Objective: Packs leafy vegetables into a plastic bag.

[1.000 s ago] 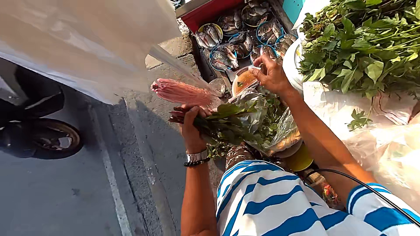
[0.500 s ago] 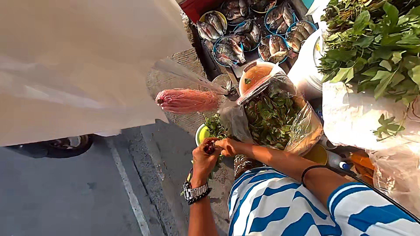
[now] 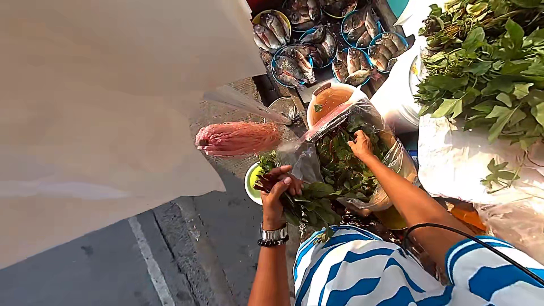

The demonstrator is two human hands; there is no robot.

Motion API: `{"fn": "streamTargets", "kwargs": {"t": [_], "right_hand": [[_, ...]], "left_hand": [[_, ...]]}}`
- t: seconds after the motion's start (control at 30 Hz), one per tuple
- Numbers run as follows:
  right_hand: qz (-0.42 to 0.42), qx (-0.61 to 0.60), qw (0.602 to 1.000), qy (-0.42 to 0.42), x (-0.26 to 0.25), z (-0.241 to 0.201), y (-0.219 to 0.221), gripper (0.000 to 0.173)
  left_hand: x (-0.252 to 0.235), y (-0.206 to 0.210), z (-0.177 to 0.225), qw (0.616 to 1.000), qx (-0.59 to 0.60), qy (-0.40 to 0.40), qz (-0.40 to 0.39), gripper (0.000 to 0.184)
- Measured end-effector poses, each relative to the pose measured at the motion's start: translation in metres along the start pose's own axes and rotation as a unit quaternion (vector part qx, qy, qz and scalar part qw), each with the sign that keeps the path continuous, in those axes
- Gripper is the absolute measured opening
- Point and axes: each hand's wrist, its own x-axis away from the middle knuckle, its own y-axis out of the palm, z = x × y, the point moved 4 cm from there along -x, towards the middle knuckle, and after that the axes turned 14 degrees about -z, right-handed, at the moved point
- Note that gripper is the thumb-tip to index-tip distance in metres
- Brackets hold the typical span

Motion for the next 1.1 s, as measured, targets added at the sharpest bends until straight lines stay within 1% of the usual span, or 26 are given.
{"fn": "streamTargets", "kwargs": {"t": [0.07, 0.13, 0.2, 0.3, 0.4, 0.5, 0.57, 0.63, 0.7, 0.77, 0.87, 1.0, 1.1], "right_hand": [[-0.023, 0.039, 0.999, 0.022, 0.002, -0.010, -0.002, 0.054], [-0.036, 0.084, 0.996, 0.010, 0.005, -0.011, -0.005, 0.047], [-0.043, 0.106, 0.993, -0.008, 0.011, -0.010, -0.011, 0.041], [-0.060, 0.091, 0.994, -0.011, 0.023, 0.000, -0.031, 0.035], [-0.066, 0.046, 0.994, -0.072, 0.041, 0.014, -0.046, 0.031], [-0.046, -0.011, 0.982, -0.185, 0.080, 0.012, -0.054, 0.026], [-0.042, -0.026, 0.967, -0.250, 0.107, 0.007, -0.057, 0.023], [-0.048, -0.026, 0.954, -0.293, 0.131, 0.000, -0.060, 0.022], [-0.055, -0.023, 0.942, -0.332, 0.151, -0.006, -0.063, 0.020], [-0.068, -0.025, 0.933, -0.353, 0.168, -0.013, -0.068, 0.018], [-0.083, -0.020, 0.922, -0.377, 0.185, -0.021, -0.074, 0.018], [-0.106, -0.021, 0.907, -0.406, 0.201, -0.033, -0.083, 0.017], [-0.134, -0.028, 0.898, -0.418, 0.209, -0.041, -0.082, 0.019]], "left_hand": [[-0.005, 0.002, -0.008, 0.999, -0.032, -0.007, 0.029, 0.023], [-0.009, 0.000, -0.018, 0.995, -0.074, -0.019, 0.057, 0.027], [-0.011, -0.004, -0.024, 0.991, -0.101, -0.031, 0.085, 0.027], [-0.012, -0.005, -0.028, 0.983, -0.157, -0.038, 0.092, 0.023], [-0.018, -0.001, -0.037, 0.970, -0.221, -0.070, 0.076, 0.021], [-0.034, 0.012, -0.051, 0.960, -0.259, -0.102, 0.020, 0.021], [-0.046, 0.030, -0.058, 0.958, -0.259, -0.118, -0.036, 0.027], [-0.057, 0.052, -0.061, 0.952, -0.262, -0.126, -0.098, 0.035], [-0.065, 0.074, -0.060, 0.943, -0.272, -0.109, -0.158, 0.044], [-0.068, 0.092, -0.057, 0.942, -0.248, -0.088, -0.207, 0.050], [-0.067, 0.110, -0.049, 0.943, -0.189, -0.098, -0.256, 0.051], [-0.062, 0.125, -0.036, 0.933, -0.194, -0.095, -0.288, 0.045], [-0.061, 0.133, -0.030, 0.927, -0.204, -0.063, -0.307, 0.035]]}}
